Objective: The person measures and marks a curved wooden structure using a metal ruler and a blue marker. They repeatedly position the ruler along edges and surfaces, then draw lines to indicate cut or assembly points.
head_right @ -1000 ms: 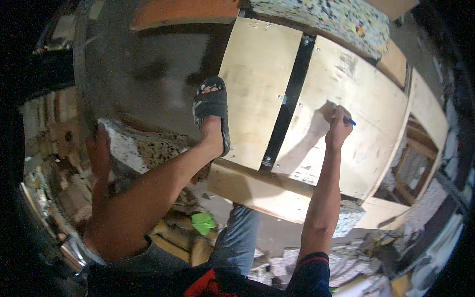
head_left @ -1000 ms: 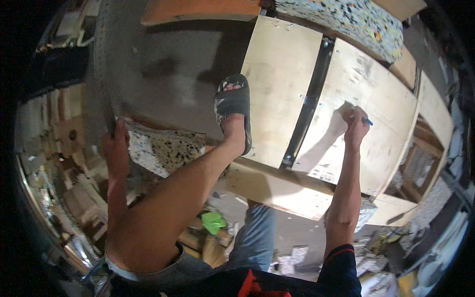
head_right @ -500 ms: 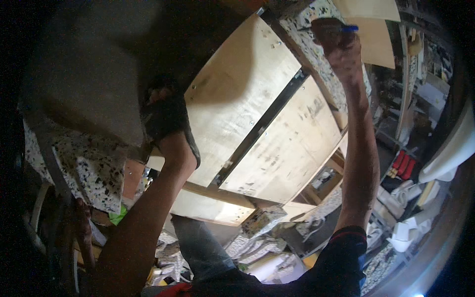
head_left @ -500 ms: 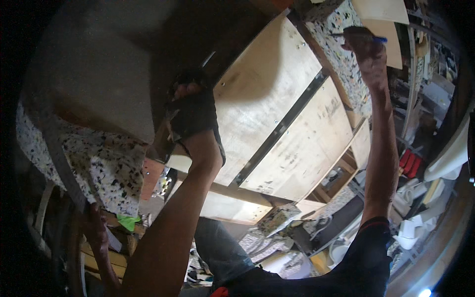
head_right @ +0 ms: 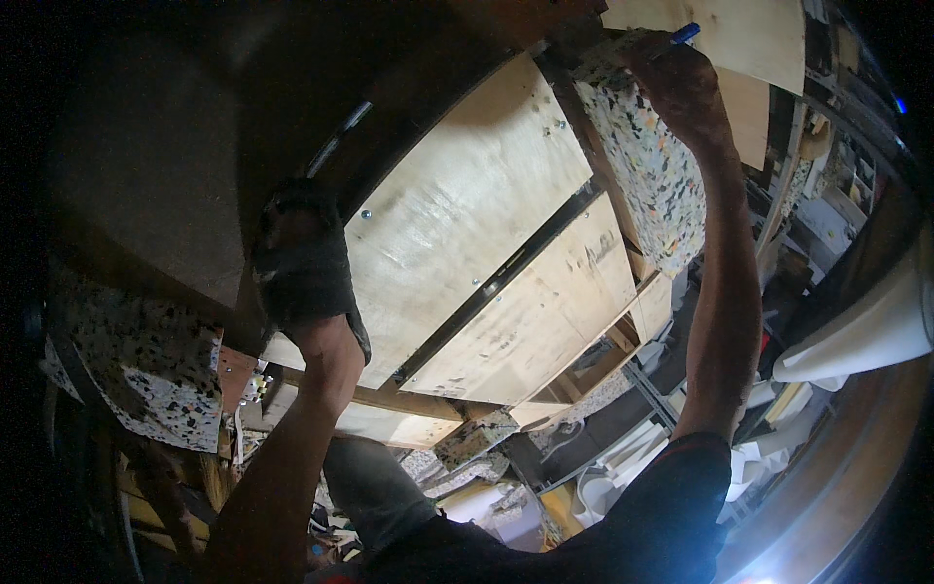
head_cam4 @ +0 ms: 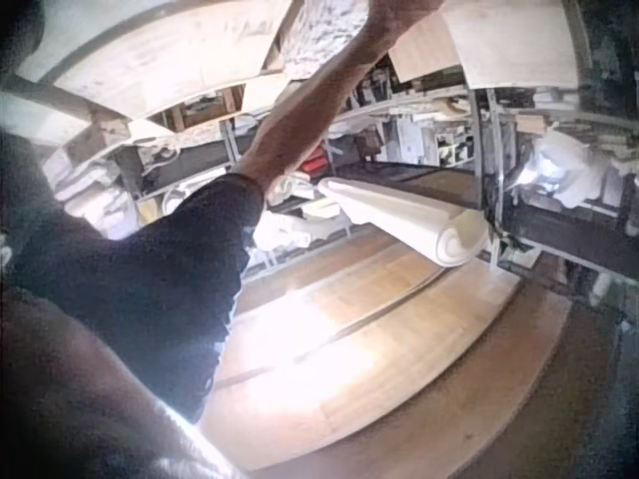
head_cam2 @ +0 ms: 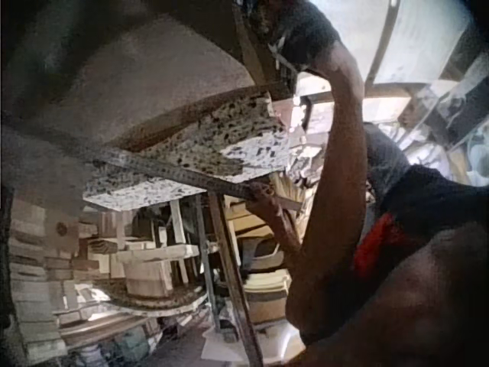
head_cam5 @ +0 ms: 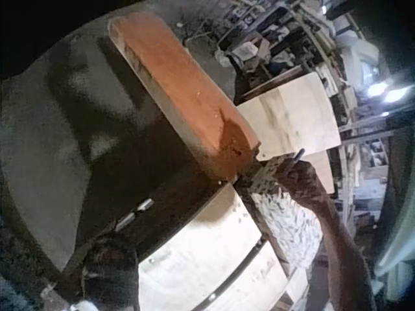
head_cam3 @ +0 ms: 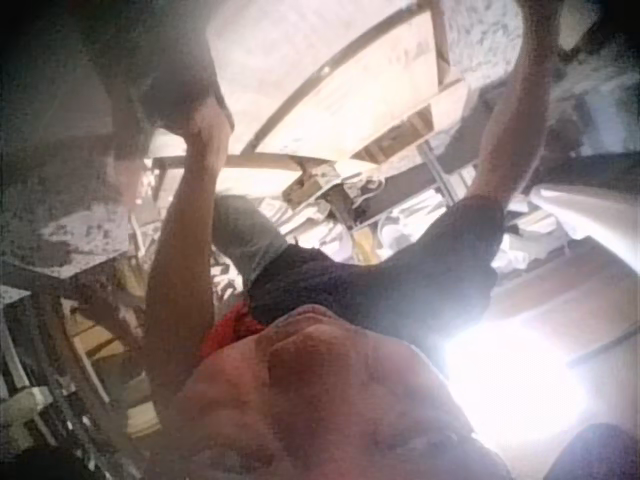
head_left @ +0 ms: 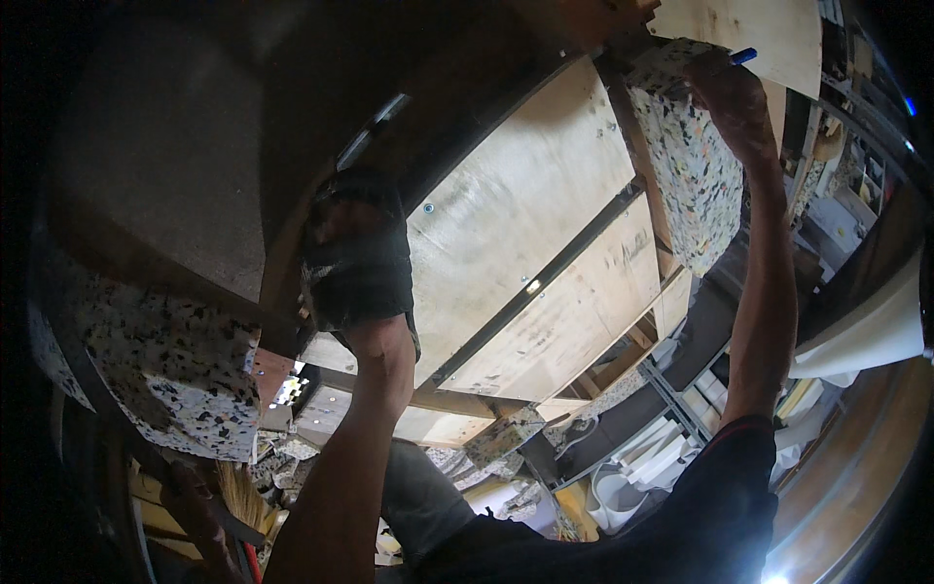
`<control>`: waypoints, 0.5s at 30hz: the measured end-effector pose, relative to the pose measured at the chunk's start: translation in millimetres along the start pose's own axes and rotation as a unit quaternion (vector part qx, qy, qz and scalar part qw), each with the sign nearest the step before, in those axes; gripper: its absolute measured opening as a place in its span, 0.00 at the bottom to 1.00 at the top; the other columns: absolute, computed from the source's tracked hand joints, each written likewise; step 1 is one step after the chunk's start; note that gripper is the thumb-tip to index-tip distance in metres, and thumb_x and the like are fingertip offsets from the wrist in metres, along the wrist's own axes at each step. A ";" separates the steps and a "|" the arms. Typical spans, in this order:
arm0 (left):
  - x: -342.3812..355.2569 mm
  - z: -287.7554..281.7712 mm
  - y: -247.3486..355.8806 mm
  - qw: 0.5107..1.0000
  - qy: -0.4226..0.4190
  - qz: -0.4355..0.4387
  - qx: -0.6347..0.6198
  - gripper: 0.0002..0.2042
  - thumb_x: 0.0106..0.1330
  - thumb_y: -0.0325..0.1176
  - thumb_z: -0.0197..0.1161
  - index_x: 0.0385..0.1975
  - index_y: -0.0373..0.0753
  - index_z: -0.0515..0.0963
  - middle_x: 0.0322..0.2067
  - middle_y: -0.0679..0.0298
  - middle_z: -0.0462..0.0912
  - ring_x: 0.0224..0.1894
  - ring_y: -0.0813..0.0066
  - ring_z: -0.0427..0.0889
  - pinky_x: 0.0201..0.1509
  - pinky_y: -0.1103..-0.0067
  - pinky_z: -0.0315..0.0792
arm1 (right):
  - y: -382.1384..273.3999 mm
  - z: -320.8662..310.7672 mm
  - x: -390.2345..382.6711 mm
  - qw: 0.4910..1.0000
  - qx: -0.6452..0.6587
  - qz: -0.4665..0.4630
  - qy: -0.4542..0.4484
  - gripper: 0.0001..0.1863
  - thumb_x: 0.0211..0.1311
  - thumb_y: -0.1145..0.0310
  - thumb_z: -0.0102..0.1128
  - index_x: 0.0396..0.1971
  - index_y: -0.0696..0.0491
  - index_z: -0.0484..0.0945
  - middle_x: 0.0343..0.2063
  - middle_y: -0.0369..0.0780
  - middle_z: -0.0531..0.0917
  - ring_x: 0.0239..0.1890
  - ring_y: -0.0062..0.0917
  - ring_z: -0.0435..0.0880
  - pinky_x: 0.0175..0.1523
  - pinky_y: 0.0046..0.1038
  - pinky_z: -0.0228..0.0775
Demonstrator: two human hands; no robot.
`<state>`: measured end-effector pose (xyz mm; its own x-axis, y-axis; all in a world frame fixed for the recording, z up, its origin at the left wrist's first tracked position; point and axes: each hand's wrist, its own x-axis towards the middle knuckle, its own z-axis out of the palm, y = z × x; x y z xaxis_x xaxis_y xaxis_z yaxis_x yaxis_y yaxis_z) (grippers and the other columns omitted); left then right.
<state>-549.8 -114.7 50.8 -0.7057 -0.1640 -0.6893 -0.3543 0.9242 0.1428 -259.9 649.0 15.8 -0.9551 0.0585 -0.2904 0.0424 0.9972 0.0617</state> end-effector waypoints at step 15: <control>11.5 -3.2 -10.3 1.000 0.009 -0.018 -0.025 0.17 0.66 0.37 0.64 0.16 0.36 0.74 0.16 0.64 0.75 0.16 0.76 0.69 0.21 0.75 0.66 | -6.5 0.1 -0.5 0.958 0.237 0.158 0.014 0.03 0.65 0.72 0.59 0.34 0.55 0.77 0.25 0.37 0.76 0.25 0.22 0.74 0.30 0.26 0.67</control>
<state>-556.2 -127.2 43.6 -0.7031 -0.2027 -0.6816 -0.4085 0.8997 0.1538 -259.6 642.5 15.4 -0.8798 0.3674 -0.3017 0.4535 0.8390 -0.3007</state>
